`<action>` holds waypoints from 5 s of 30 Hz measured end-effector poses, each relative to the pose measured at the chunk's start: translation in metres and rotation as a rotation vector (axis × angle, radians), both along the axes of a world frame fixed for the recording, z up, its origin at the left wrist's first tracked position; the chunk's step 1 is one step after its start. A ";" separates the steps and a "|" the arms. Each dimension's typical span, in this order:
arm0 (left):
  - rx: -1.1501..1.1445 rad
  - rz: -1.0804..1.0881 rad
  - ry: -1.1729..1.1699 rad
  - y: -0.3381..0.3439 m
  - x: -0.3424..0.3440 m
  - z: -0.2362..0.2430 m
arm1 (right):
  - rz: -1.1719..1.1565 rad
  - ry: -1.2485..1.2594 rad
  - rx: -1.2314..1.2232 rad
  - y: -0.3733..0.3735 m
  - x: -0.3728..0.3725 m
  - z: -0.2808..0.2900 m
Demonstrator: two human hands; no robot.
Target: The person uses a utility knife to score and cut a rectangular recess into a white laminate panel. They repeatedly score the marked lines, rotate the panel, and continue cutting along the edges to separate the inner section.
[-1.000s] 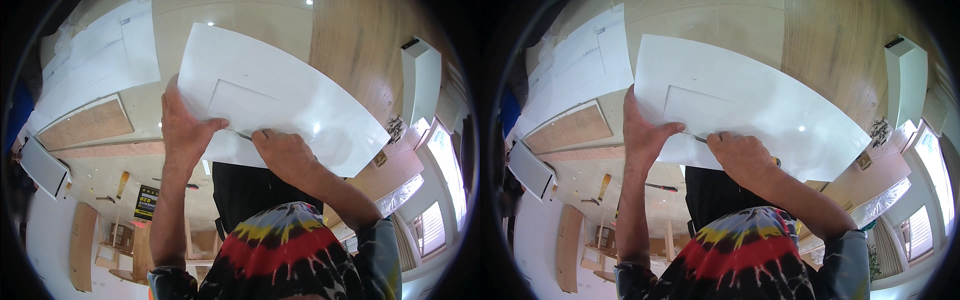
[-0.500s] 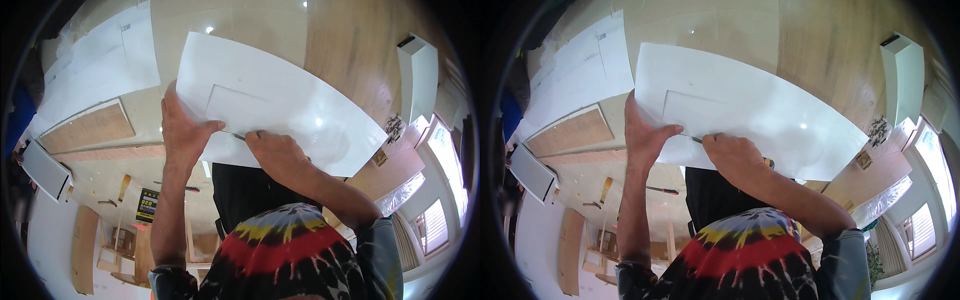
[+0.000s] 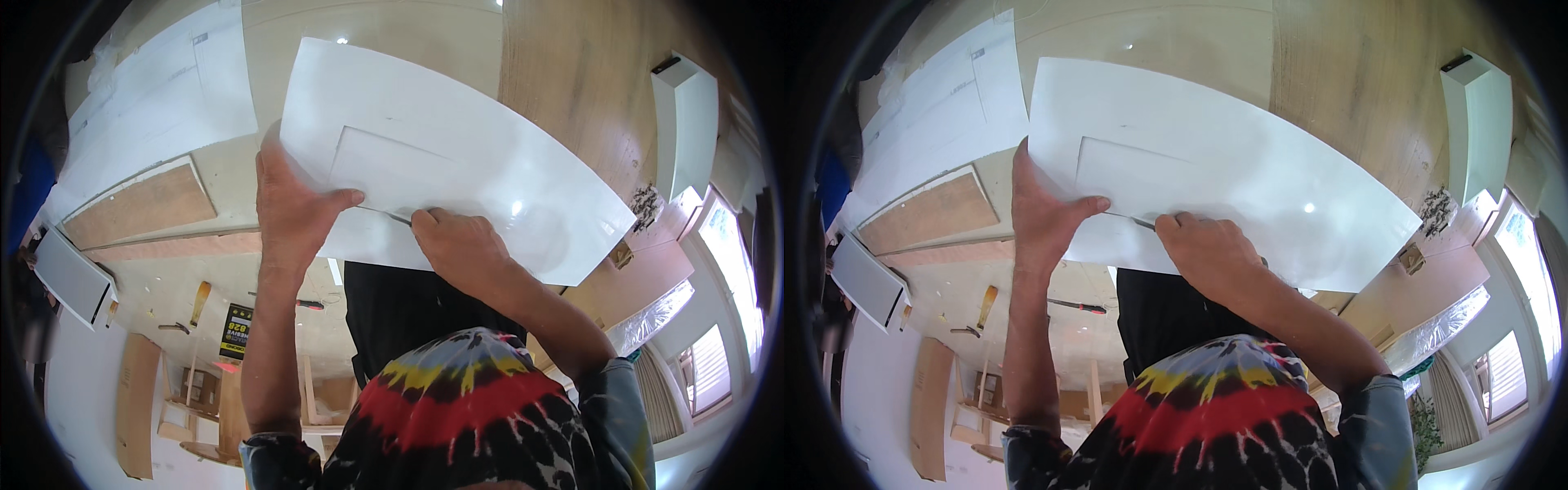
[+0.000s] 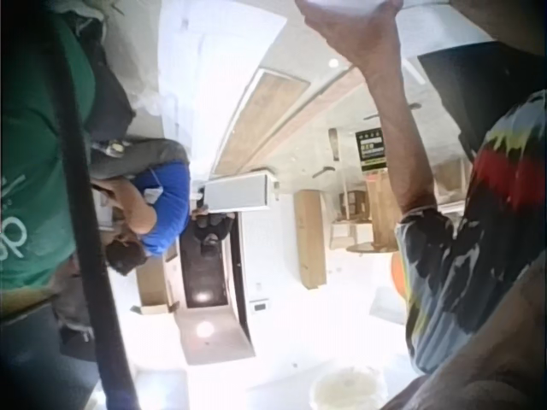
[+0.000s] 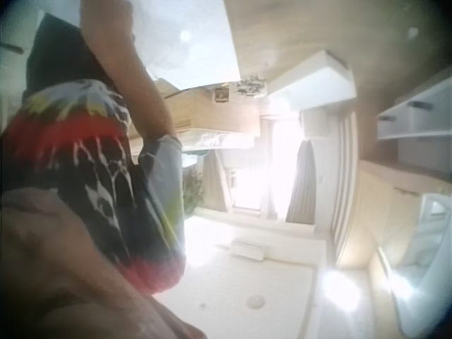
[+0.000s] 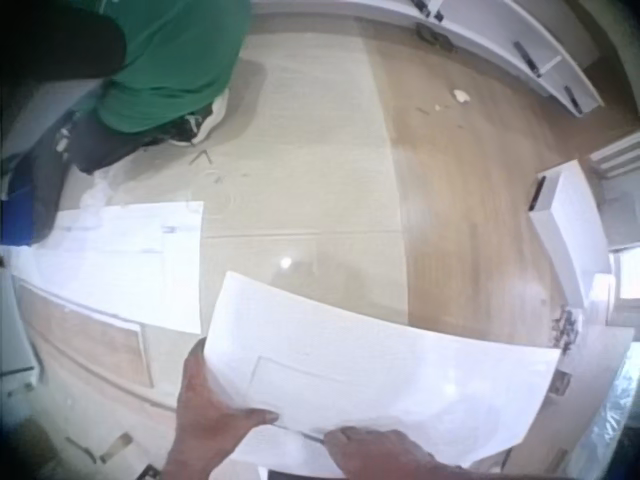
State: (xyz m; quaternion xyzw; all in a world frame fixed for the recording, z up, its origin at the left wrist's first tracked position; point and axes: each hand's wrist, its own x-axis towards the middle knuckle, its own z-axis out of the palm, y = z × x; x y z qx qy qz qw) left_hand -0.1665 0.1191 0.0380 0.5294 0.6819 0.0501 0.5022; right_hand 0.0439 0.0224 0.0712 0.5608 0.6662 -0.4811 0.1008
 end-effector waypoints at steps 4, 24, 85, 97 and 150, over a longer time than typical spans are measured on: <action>-0.010 0.018 -0.018 -0.003 0.000 0.002 | 0.007 0.006 0.111 -0.006 -0.002 0.000; 0.013 -0.008 0.023 -0.002 0.002 0.002 | 0.093 0.010 0.012 0.016 -0.006 0.005; 0.232 -0.088 0.323 -0.036 0.022 0.006 | 0.036 0.000 -0.009 -0.003 0.005 0.002; 0.232 -0.075 0.283 -0.038 0.020 0.005 | 0.061 0.030 -0.019 0.008 0.003 0.005; 0.204 -0.081 0.303 -0.032 0.024 0.008 | -0.033 0.035 0.079 -0.006 0.004 -0.002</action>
